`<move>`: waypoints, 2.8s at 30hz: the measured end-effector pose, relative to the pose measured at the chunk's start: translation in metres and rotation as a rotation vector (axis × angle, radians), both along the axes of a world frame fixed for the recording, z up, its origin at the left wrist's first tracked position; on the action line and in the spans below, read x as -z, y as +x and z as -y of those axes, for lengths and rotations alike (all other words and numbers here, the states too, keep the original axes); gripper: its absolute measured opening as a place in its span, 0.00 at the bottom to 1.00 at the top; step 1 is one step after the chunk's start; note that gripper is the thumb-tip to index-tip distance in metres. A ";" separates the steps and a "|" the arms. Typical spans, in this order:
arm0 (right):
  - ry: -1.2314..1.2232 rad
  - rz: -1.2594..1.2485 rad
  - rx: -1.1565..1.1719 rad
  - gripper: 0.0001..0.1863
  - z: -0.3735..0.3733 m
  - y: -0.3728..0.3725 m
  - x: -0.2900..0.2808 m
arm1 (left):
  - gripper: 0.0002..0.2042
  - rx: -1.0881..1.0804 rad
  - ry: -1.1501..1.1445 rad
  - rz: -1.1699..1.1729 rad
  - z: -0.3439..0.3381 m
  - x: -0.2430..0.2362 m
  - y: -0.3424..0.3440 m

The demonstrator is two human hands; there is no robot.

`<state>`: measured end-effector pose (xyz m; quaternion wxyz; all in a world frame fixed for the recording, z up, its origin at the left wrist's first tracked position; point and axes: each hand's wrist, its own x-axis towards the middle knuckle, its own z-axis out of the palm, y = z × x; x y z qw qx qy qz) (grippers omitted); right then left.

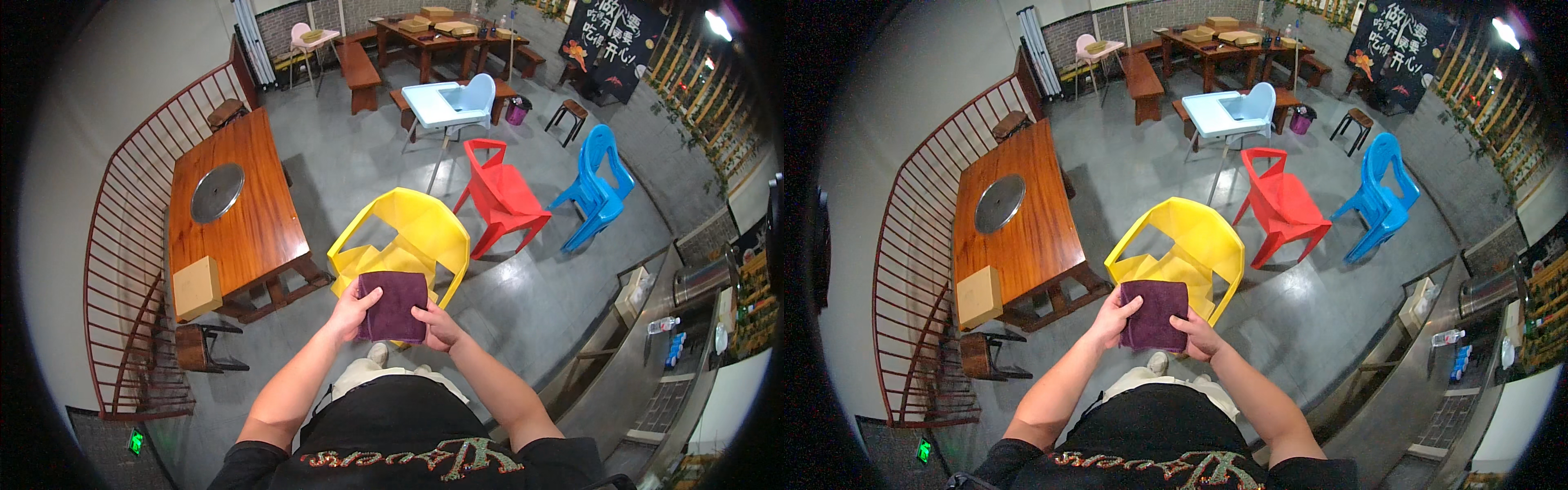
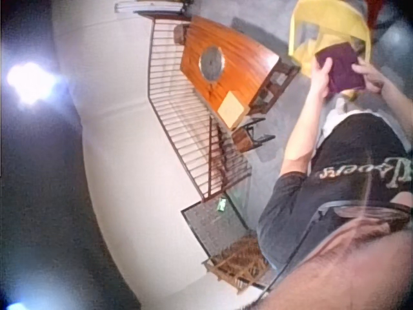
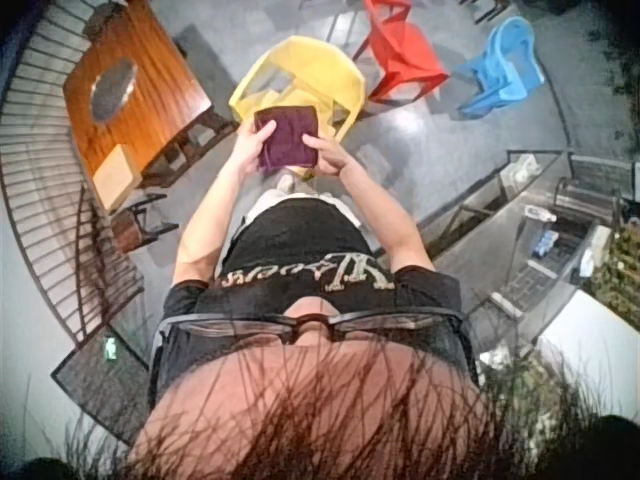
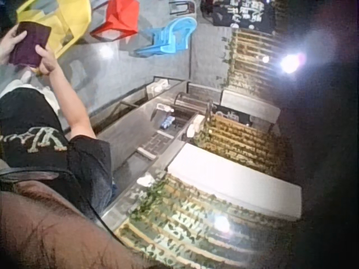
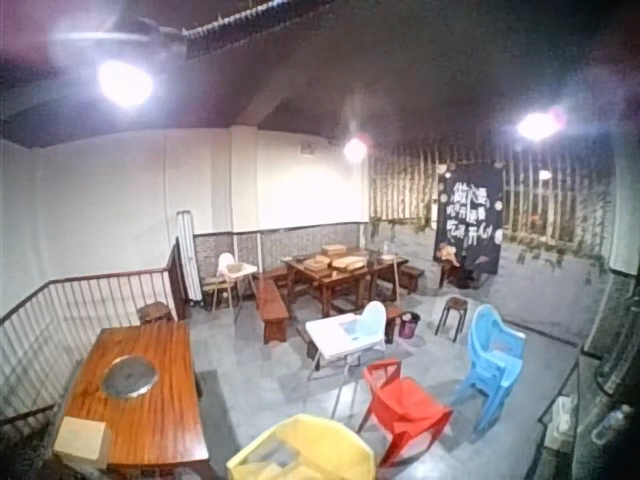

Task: The person wipes a yellow plastic chair with a purple cloth, then stacks it with other chairs. They move a basin and a pink chair, then return to stack more chairs. Finally, they carry the basin to a sink and rinse the cloth.

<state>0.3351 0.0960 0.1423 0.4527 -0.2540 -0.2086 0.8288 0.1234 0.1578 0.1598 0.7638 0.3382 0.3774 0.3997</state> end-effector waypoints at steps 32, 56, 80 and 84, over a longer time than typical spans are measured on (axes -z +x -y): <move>-0.435 0.245 0.406 0.24 -0.180 0.051 0.077 | 0.27 0.313 -0.287 -0.124 -0.220 0.140 0.019; 0.190 1.794 0.363 0.26 -0.286 0.177 0.277 | 0.27 0.343 -0.312 -0.441 -0.251 0.209 0.109; 0.576 1.655 0.179 0.22 -0.451 0.065 0.239 | 0.38 0.052 -0.362 -0.418 -0.231 0.246 0.025; 0.098 1.055 0.011 0.21 -0.416 0.041 0.166 | 0.51 -0.174 -0.104 -0.530 -0.256 0.240 0.023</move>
